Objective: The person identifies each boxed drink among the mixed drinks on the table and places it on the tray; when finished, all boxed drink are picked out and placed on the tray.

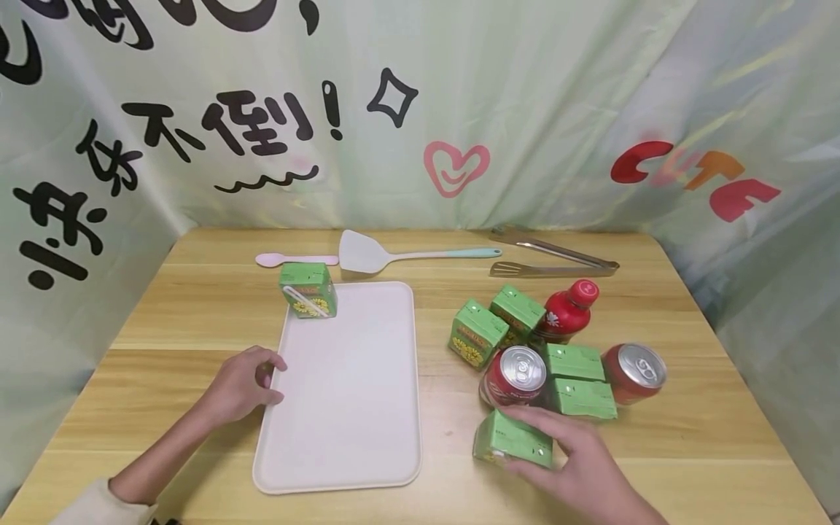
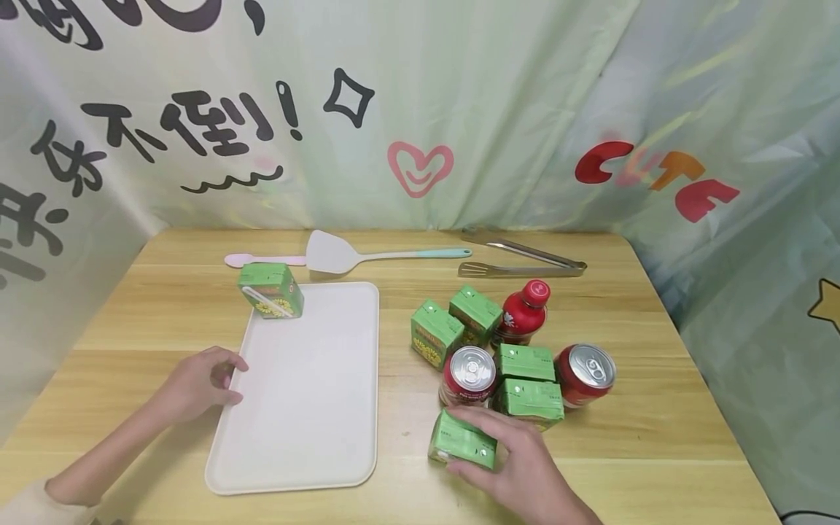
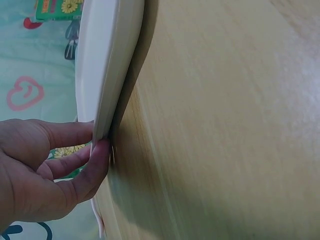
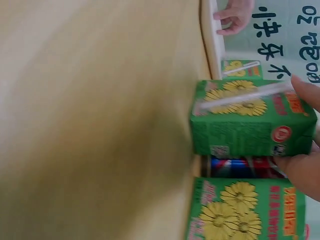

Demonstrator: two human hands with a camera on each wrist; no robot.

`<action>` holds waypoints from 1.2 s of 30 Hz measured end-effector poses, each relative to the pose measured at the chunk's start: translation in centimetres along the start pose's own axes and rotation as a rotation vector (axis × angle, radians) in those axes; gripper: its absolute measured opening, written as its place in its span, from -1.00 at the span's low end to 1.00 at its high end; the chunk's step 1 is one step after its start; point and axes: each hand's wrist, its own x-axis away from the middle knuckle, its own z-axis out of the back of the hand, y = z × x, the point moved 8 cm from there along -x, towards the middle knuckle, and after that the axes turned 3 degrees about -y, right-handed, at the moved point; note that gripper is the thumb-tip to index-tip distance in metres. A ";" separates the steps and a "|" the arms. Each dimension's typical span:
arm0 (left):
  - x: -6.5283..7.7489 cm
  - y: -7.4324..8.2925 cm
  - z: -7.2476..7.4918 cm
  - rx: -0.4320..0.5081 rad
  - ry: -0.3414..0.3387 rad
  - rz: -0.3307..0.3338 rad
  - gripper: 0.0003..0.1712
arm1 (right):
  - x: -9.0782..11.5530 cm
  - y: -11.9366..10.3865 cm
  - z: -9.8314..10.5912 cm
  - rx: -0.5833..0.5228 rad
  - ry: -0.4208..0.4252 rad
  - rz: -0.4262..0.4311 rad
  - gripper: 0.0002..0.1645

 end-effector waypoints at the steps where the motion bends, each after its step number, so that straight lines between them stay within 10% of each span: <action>1: 0.0 0.0 0.0 0.000 0.001 0.000 -0.54 | 0.1 0.2 -0.1 -0.039 0.006 -0.007 -0.30; 13: 0.0 0.2 0.2 -0.006 0.009 0.007 -0.54 | 0.5 1.3 -0.4 -0.113 0.119 -0.055 -0.32; 36: 0.1 0.0 0.1 -0.011 0.013 -0.021 -0.53 | -3.9 -1.9 -2.5 -0.059 0.031 0.000 -0.44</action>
